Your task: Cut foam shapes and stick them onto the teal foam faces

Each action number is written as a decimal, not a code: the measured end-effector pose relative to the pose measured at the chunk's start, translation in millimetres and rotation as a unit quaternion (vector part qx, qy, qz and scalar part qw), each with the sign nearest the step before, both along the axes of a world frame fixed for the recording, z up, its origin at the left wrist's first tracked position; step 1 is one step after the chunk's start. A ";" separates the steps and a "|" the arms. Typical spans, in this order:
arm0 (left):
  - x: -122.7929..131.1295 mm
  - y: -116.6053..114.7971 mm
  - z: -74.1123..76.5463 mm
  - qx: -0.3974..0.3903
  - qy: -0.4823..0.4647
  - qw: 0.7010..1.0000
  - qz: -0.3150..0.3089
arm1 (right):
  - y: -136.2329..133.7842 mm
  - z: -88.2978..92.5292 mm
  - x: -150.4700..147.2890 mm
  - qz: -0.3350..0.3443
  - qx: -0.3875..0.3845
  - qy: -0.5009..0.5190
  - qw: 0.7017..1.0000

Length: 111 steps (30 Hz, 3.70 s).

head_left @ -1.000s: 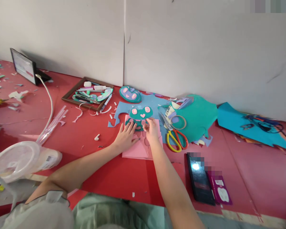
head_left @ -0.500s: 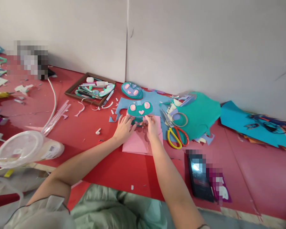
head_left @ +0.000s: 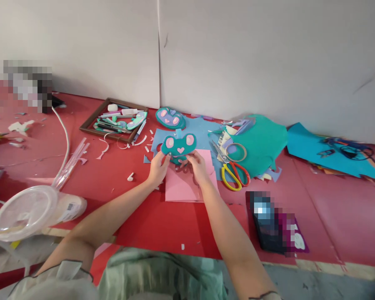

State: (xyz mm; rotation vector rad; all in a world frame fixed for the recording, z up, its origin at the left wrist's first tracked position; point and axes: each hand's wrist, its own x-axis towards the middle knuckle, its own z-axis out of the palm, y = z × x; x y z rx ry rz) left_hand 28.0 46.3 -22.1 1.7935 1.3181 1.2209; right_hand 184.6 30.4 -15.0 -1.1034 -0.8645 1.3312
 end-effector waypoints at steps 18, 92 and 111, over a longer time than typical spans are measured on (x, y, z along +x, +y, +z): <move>2.0 26.9 27.8 -0.003 -0.021 0.999 0.025 | -0.3 1.2 -0.9 -0.140 0.036 -0.080 0.986; 5.7 70.4 56.6 -0.166 0.139 0.961 -0.174 | 7.7 -1.1 9.6 -0.198 0.050 -0.228 0.952; 6.3 75.8 52.6 -0.148 0.199 0.963 -0.107 | 9.7 -6.5 9.7 -0.197 0.040 -0.233 0.951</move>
